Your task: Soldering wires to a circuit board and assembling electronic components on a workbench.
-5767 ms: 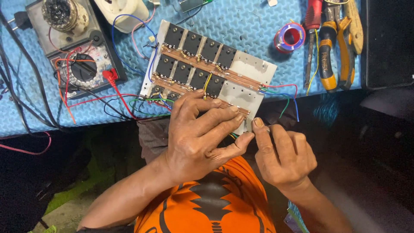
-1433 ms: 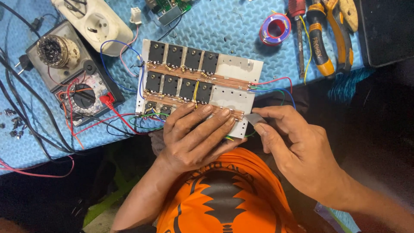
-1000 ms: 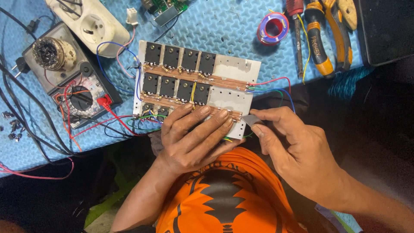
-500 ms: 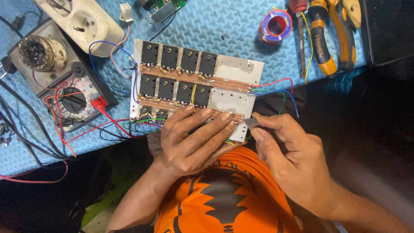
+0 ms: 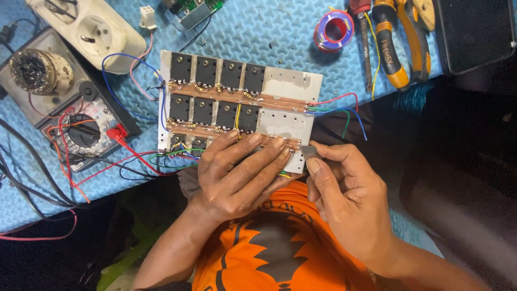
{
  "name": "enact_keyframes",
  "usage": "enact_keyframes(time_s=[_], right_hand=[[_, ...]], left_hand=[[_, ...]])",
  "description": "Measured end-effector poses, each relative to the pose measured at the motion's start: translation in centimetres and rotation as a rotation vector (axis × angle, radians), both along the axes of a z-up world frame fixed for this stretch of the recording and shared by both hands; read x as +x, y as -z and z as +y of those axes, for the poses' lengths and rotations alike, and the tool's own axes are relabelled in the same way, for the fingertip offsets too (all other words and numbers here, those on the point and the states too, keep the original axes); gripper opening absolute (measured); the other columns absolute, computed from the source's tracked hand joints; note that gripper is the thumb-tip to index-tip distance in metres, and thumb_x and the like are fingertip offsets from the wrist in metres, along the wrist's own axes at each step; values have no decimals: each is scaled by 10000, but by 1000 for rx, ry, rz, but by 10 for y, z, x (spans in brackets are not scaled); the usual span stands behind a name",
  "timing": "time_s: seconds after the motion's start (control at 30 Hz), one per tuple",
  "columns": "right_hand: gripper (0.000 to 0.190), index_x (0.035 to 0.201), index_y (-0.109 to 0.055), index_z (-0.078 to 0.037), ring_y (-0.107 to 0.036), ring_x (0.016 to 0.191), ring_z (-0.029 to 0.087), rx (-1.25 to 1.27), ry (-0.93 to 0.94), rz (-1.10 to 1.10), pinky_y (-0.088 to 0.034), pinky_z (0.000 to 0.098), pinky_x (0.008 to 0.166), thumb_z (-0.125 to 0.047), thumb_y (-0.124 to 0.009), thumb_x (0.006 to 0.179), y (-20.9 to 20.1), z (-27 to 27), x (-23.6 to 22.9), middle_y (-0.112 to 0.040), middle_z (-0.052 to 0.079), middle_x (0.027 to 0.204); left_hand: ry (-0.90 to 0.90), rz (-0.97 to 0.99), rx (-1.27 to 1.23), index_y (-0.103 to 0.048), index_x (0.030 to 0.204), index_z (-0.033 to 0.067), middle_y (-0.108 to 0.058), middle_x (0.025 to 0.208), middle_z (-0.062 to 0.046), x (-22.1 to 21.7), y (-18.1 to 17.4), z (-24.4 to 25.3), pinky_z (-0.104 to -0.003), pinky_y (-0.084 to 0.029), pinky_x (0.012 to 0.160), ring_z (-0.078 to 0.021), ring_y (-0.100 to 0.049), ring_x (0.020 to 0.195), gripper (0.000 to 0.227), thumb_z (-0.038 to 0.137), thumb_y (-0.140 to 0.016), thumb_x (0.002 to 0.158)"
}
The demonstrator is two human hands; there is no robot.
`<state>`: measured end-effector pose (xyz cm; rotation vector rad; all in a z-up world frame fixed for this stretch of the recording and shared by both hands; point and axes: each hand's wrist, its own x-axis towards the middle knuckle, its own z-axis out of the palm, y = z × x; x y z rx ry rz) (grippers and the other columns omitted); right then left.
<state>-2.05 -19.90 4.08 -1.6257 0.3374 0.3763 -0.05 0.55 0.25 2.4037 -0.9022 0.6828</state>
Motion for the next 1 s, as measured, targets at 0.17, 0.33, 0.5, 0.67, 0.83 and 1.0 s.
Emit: enact_keyframes(time_s=[0.17, 0.33, 0.5, 0.67, 0.83, 1.0], right_hand=[[164, 1168, -608, -58, -384, 339, 117, 48, 1, -21, -352, 215, 312, -111, -563, 1019, 2, 1, 0, -538, 123, 546], [182, 1177, -609, -47, -363, 337, 116, 144, 8, -10, -337, 221, 304, -124, -568, 1018, 7, -2, 0, -515, 113, 546], [169, 1164, -609, -58, -369, 336, 128, 186, 30, 24, -355, 231, 295, -125, -579, 1012, 8, -4, 0, -531, 126, 564], [146, 1010, -540, -21, -424, 308, 138, 82, -29, 60, -376, 252, 312, -163, -569, 1021, 1, -4, 4, -587, 104, 561], [133, 971, -482, -61, -421, 315, 143, 161, -35, 42, -381, 250, 317, -152, -560, 1030, 7, -6, 2, -579, 112, 573], [146, 950, -486, -68, -393, 316, 136, 268, -11, 74, -366, 258, 305, -162, -560, 1034, 10, -7, 4, -545, 99, 553]], left_hand=[[9, 4, 14, -792, 1220, 123, -701, 1303, -19, 0, -1, 1, -420, -465, 1086, -216, -593, 1216, 274, 335, -749, 1052], [-3, -14, 10, -794, 1207, 134, -710, 1289, -3, 1, 0, 0, -405, -455, 1082, -204, -593, 1208, 255, 330, -748, 1051], [7, 3, 5, -792, 1215, 121, -702, 1302, -21, 0, 0, 0, -428, -458, 1088, -220, -591, 1219, 268, 326, -722, 1057], [2, -20, -20, -804, 1183, 126, -709, 1280, -17, 2, 1, -1, -426, -468, 1076, -216, -601, 1199, 252, 326, -735, 1046], [9, -7, -16, -799, 1198, 123, -703, 1292, -20, 1, 1, 0, -432, -465, 1080, -221, -595, 1214, 262, 330, -751, 1045], [0, -8, -15, -798, 1196, 130, -712, 1282, -8, 1, -2, 0, -420, -464, 1079, -212, -597, 1202, 248, 320, -744, 1046]])
